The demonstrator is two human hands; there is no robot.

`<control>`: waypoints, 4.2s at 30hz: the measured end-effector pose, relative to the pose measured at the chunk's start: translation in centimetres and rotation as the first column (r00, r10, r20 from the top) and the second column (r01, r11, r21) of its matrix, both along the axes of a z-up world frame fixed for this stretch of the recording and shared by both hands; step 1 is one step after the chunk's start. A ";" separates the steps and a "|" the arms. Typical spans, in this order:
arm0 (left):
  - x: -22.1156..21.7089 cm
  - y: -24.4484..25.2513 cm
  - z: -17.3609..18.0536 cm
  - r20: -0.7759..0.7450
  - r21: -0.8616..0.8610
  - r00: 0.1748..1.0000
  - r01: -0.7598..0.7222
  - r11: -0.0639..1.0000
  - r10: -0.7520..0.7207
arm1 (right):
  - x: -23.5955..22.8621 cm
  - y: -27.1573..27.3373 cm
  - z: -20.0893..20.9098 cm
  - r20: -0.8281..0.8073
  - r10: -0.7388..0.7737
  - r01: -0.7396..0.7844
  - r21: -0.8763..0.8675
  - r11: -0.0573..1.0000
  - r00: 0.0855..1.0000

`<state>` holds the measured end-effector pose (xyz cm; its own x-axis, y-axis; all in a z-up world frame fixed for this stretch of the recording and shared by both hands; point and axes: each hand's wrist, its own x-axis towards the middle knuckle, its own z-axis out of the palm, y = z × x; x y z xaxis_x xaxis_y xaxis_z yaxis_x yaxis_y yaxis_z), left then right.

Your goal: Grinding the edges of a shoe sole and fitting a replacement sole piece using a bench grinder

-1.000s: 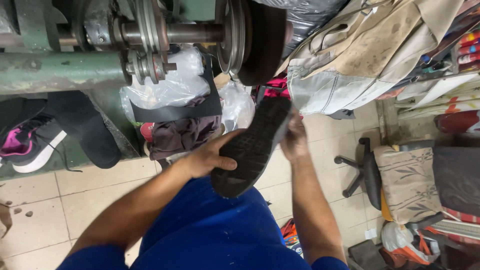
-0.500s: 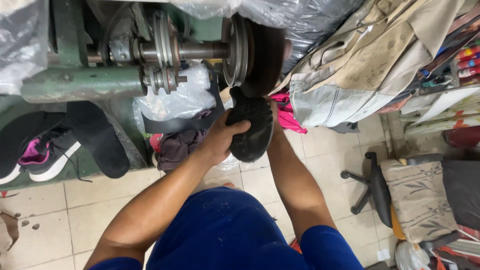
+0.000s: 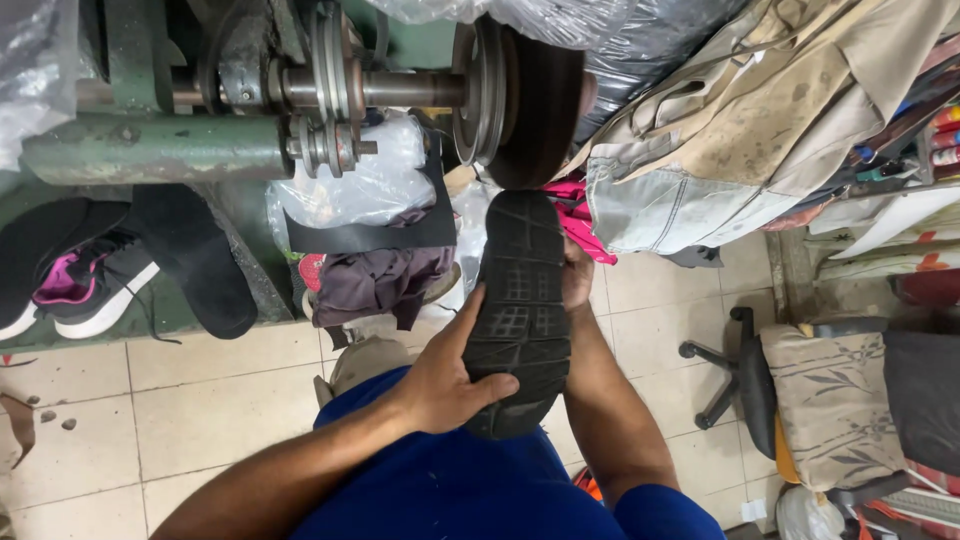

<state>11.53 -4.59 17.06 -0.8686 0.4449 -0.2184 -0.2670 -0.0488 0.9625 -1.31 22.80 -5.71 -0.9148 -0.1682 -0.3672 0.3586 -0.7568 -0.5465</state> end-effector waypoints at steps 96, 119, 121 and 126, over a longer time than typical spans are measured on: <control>-15.0 7.8 -17.4 0.614 0.643 0.789 -0.485 0.593 -0.020 | 12.7 -9.2 16.7 -0.635 -0.311 0.696 0.703 0.147 0.707; -8.4 4.8 -10.0 0.257 0.783 0.966 -0.199 0.590 -0.015 | 22.4 -1.8 18.7 -0.720 0.190 0.743 0.659 -0.118 0.668; -8.8 2.4 -10.4 0.234 0.813 0.971 -0.166 0.558 -0.052 | 21.1 -2.7 18.4 -0.738 0.188 0.758 0.648 -0.067 0.648; -9.9 0.2 -13.4 0.323 0.815 0.942 -0.227 0.533 -0.092 | 15.6 -5.1 17.4 -0.818 0.189 0.814 0.568 0.123 0.543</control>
